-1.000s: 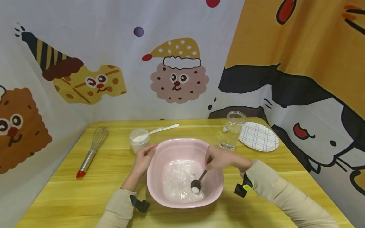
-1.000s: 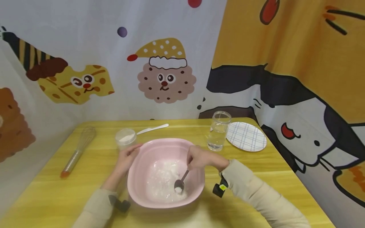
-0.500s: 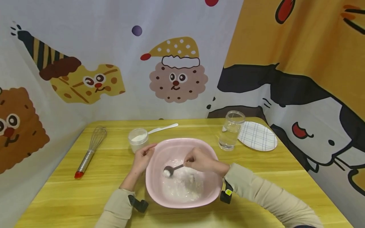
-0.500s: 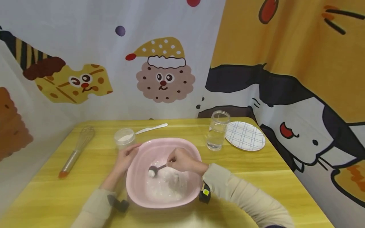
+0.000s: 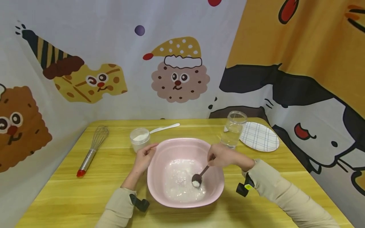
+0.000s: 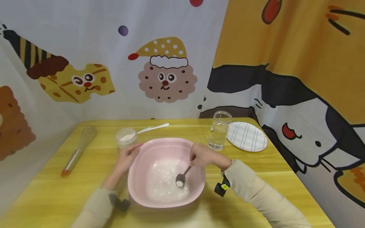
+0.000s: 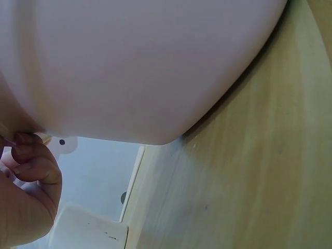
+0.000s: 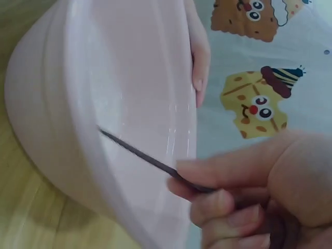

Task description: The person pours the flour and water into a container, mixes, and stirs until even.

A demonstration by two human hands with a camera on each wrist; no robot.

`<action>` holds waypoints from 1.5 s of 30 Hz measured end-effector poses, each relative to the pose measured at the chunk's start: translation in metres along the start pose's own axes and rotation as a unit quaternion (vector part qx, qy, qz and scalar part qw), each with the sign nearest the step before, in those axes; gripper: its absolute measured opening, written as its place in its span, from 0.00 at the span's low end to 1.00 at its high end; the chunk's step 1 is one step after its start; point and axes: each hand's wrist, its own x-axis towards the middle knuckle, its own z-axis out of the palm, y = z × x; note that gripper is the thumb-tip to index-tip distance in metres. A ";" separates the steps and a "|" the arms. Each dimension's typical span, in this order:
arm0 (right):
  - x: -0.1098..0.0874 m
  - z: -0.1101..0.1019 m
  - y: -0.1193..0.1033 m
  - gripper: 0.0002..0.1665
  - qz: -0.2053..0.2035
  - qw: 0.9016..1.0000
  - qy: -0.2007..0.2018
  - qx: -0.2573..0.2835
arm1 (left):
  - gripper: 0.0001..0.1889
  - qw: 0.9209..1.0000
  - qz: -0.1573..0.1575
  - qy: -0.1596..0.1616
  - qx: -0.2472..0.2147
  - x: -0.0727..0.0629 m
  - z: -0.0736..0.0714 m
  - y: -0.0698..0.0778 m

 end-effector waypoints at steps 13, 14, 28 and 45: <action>0.030 0.040 -0.002 0.04 -0.094 0.989 0.110 0.025 | 0.14 1.000 0.002 0.001 -0.008 0.002 0.000 -0.001; 0.029 0.042 -0.006 0.04 -0.111 0.989 0.094 0.031 | 0.14 1.000 0.002 0.001 -0.010 0.001 0.001 -0.001; 0.016 0.041 -0.008 0.04 -0.158 0.984 0.078 0.002 | 0.14 1.000 0.001 -0.001 -0.008 0.001 0.000 -0.001; 0.012 0.038 0.001 0.04 -0.079 0.982 0.168 -0.013 | 0.14 1.000 0.004 -0.001 -0.001 -0.001 0.000 0.000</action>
